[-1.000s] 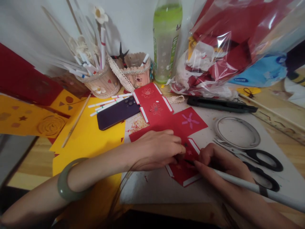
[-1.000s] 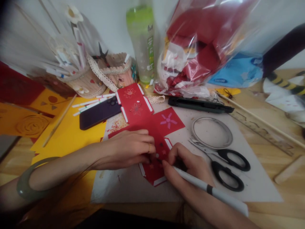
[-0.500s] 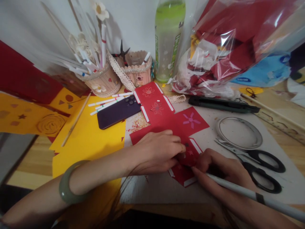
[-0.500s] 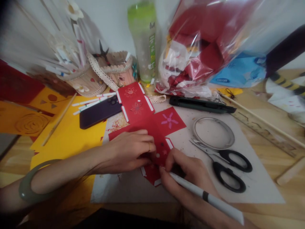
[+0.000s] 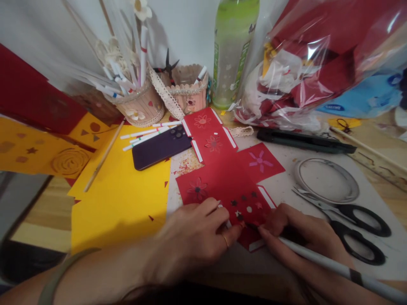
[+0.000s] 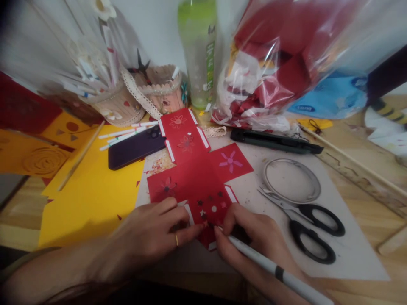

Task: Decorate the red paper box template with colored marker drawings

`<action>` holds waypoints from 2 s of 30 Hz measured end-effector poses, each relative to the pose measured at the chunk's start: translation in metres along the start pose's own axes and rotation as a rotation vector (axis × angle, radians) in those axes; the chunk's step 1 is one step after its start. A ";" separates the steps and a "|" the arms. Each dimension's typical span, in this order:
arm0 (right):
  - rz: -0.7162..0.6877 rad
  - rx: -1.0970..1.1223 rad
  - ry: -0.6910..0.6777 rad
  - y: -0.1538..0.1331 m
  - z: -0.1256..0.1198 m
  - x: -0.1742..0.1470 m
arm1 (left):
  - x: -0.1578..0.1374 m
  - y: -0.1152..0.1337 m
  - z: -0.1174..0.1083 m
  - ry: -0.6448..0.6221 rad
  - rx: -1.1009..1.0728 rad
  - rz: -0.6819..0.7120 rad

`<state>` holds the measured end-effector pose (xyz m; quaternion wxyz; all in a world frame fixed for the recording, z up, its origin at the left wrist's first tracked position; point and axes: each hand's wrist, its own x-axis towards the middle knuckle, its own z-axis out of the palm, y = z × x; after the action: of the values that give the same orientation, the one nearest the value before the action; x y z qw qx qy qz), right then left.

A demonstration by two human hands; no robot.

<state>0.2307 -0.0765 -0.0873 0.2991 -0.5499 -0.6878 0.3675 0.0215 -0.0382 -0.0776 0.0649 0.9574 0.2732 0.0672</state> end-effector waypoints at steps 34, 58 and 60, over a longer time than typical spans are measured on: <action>-0.004 -0.062 0.016 -0.002 0.002 0.002 | -0.009 0.003 0.009 0.090 -0.037 -0.006; 0.010 -0.047 -0.009 -0.004 0.000 0.001 | -0.009 0.003 0.012 0.100 -0.034 -0.007; 0.032 -0.066 0.013 -0.003 0.000 0.001 | -0.009 0.004 0.013 0.107 -0.035 -0.019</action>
<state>0.2290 -0.0758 -0.0844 0.2792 -0.5727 -0.6888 0.3458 0.0184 -0.0474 -0.0905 0.0675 0.9485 0.2841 0.1226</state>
